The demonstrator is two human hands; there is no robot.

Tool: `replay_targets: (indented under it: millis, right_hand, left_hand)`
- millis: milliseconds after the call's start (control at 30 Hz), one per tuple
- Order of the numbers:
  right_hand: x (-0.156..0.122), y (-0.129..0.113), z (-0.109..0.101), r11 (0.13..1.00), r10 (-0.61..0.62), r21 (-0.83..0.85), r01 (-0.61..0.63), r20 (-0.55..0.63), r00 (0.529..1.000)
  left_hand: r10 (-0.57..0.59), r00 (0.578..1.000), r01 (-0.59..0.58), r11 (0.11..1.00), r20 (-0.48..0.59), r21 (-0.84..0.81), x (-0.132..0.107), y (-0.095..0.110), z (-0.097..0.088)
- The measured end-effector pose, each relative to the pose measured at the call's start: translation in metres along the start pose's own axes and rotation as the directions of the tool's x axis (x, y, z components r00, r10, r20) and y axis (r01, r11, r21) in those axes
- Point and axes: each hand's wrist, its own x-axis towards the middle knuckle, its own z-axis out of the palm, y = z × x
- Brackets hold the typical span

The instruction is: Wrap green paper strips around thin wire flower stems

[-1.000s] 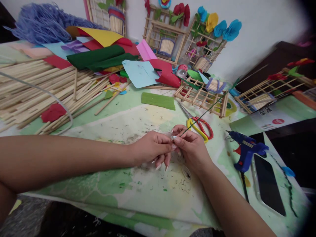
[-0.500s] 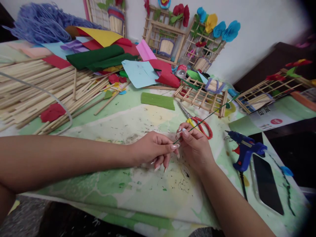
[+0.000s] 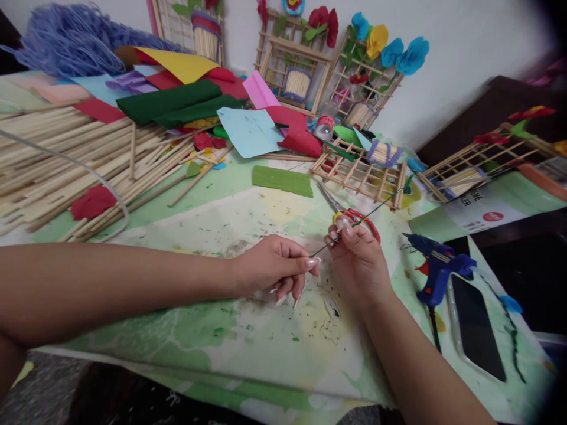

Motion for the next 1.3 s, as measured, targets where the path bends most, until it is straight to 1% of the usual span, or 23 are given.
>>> replay_targets:
  millis: [67,233,367,467,667,733,900,1000,1133,1300]
  right_hand:
    - [-0.001,-0.001,0.002,1.000,-0.006,0.001,0.006,-0.004,1.000]
    - [0.000,-0.007,0.004,0.999,0.037,0.029,-0.037,0.019,0.999]
    - [0.003,-0.012,0.001,0.999,0.005,0.043,-0.005,0.014,1.000]
    - [0.006,-0.013,-0.001,0.999,-0.028,0.035,0.029,-0.019,0.999]
    - [0.006,-0.011,-0.003,0.999,-0.048,0.013,0.049,-0.078,0.996]
    - [0.005,-0.011,-0.003,0.999,-0.053,-0.001,0.053,-0.072,0.996]
    - [0.005,-0.016,-0.001,1.000,-0.009,0.022,0.009,-0.004,1.000]
    - [0.007,-0.021,-0.001,0.998,-0.031,0.056,0.031,0.009,0.999]
    - [0.009,-0.021,-0.005,0.996,-0.064,0.067,0.065,-0.015,0.998]
    - [0.010,-0.016,-0.008,0.998,-0.057,0.034,0.058,-0.052,0.997]
  left_hand:
    - [0.005,1.000,-0.005,1.000,0.006,-0.006,0.000,0.000,0.000]
    - [-0.007,1.000,0.008,1.000,0.024,-0.028,-0.002,0.000,-0.001]
    - [-0.041,0.999,0.042,0.999,0.035,-0.018,-0.003,0.002,0.000]
    - [-0.065,0.997,0.065,0.998,0.041,-0.010,-0.003,0.004,0.000]
    - [-0.068,0.997,0.068,0.998,0.043,-0.012,-0.002,0.003,0.000]
    - [-0.067,0.997,0.067,0.998,0.040,-0.010,-0.002,0.003,0.000]
    - [-0.073,0.996,0.074,0.997,0.046,-0.016,-0.003,0.003,0.000]
    - [-0.086,0.995,0.086,0.996,0.053,-0.002,-0.003,0.004,0.000]
    - [-0.102,0.994,0.101,0.995,0.048,0.011,-0.003,0.004,0.001]
    - [-0.094,0.995,0.093,0.996,0.037,0.016,-0.002,0.003,0.001]
